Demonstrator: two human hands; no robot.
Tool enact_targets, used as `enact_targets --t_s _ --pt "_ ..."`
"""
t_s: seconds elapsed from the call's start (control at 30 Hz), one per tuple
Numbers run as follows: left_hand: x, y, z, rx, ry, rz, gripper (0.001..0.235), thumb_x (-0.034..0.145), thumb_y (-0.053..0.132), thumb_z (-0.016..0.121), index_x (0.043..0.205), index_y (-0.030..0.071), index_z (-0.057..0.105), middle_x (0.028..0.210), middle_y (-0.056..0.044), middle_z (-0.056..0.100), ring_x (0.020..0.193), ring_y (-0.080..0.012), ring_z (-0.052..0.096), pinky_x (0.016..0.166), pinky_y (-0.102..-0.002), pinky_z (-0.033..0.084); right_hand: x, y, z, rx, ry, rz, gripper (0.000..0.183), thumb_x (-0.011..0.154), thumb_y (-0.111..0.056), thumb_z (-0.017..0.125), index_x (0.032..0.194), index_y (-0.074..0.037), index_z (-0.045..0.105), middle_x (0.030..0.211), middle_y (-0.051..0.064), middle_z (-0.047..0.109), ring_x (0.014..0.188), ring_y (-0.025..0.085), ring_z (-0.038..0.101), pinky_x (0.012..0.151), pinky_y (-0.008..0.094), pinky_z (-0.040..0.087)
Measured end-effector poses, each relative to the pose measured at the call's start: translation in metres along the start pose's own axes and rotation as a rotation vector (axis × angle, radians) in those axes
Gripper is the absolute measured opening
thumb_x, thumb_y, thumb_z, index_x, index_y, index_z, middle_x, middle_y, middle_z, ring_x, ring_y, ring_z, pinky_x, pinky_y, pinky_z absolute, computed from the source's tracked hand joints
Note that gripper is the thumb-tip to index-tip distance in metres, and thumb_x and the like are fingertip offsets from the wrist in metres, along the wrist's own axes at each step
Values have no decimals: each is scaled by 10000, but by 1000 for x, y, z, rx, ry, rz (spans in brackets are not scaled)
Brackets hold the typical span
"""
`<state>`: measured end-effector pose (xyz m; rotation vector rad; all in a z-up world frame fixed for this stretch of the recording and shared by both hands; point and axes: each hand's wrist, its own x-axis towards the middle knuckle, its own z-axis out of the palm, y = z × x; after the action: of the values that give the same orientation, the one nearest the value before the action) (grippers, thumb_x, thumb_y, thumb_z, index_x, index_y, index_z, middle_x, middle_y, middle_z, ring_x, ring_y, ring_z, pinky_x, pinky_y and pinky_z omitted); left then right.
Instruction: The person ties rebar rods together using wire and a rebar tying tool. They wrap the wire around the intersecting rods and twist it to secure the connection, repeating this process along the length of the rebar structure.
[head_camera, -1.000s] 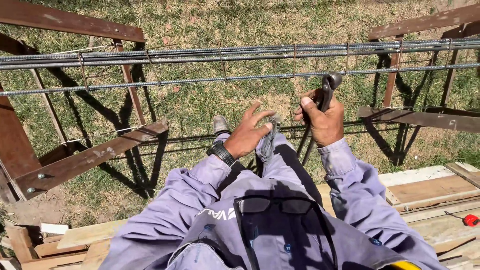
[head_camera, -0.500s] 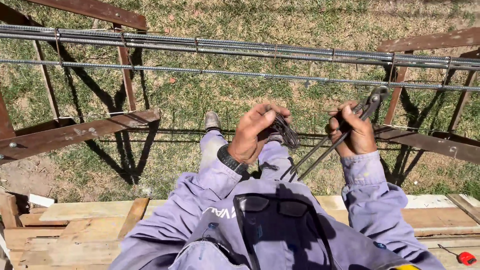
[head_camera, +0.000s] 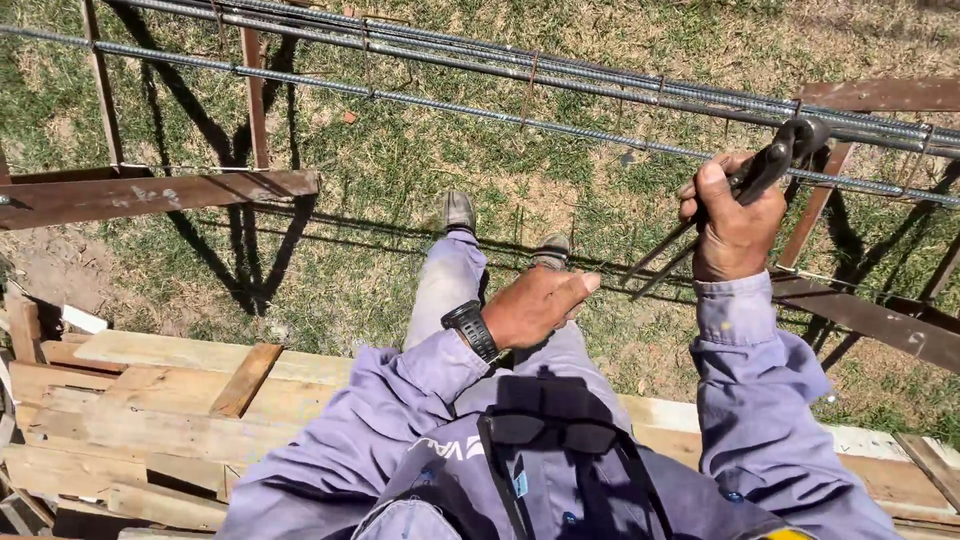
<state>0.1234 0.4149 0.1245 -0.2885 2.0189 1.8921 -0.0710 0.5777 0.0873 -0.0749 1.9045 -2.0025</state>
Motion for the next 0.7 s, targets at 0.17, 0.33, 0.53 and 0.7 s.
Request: enact_targets --t_s 0.17,0.33,0.53,0.7 --pt "-18 -38 -31 -63 28 -179 514 1047 408 464 713 34 578 660 -206 614 697 -327 571 705 -447 479 -14 18 30 -111 -111 51 183 995 -165 716 979 -22 603 737 166 658 537 142 628 491 238 549" --pt "-30 -61 -58 -14 56 -299 387 1041 342 482 791 72 600 703 -134 678 762 -325 637 792 -438 536 -32 11 81 -120 -235 217 159 964 -148 697 954 -27 595 746 180 679 467 102 597 426 208 513" --pt "-26 -129 -74 -18 347 -331 303 1053 404 467 1002 180 665 778 -168 645 799 -350 645 761 -484 503 6 57 114 -215 -236 371 254 935 -167 755 1005 54 652 748 181 661 436 131 630 386 233 576" --pt "-27 -171 -96 21 491 -439 284 1053 264 434 1233 178 636 785 -70 756 853 -292 734 859 -459 540 73 129 128 -361 -77 323 190 815 -119 834 935 -28 718 687 147 660 435 182 646 365 290 576"
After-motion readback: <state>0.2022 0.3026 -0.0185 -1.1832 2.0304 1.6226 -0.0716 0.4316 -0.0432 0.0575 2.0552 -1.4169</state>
